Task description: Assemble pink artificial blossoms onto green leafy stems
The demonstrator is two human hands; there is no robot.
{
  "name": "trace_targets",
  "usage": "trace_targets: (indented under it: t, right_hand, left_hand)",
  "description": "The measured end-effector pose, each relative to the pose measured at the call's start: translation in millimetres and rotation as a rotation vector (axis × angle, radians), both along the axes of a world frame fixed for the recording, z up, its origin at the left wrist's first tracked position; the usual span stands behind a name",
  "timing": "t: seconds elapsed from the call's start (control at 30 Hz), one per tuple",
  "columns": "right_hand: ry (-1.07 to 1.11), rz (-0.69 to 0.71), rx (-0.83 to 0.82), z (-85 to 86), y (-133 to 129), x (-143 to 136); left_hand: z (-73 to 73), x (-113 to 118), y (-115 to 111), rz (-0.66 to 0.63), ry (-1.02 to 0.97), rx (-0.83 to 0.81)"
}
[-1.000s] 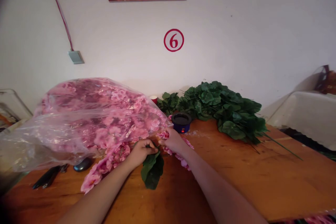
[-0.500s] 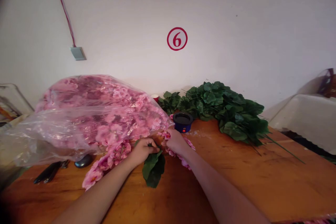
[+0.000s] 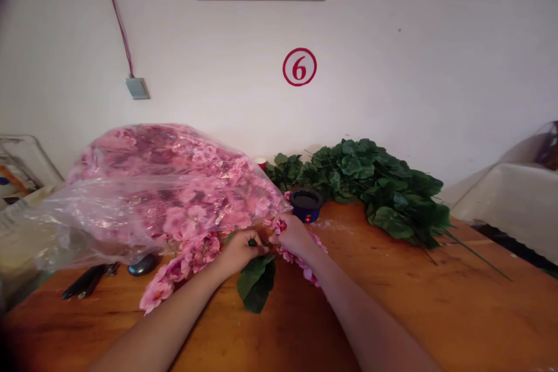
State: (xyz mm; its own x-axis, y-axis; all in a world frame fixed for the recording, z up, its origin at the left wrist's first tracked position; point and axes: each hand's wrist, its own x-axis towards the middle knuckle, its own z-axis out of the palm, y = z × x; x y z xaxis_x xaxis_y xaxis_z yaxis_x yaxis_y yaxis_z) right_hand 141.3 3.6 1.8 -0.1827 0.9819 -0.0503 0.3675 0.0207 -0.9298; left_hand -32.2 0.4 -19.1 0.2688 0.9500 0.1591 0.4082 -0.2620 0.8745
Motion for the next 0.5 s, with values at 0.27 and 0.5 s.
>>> trace_targets:
  t: [0.27,0.5]
  right_hand:
    - [-0.048,-0.019,0.009,11.9,-1.8,2.8]
    - [-0.11,0.057,-0.009,16.3,-6.3,13.2]
  left_hand:
    - [19.5,1.2,-15.1,0.012,0.242,0.356]
    - [28.8,-1.9,-23.2,-0.079,0.278,0.457]
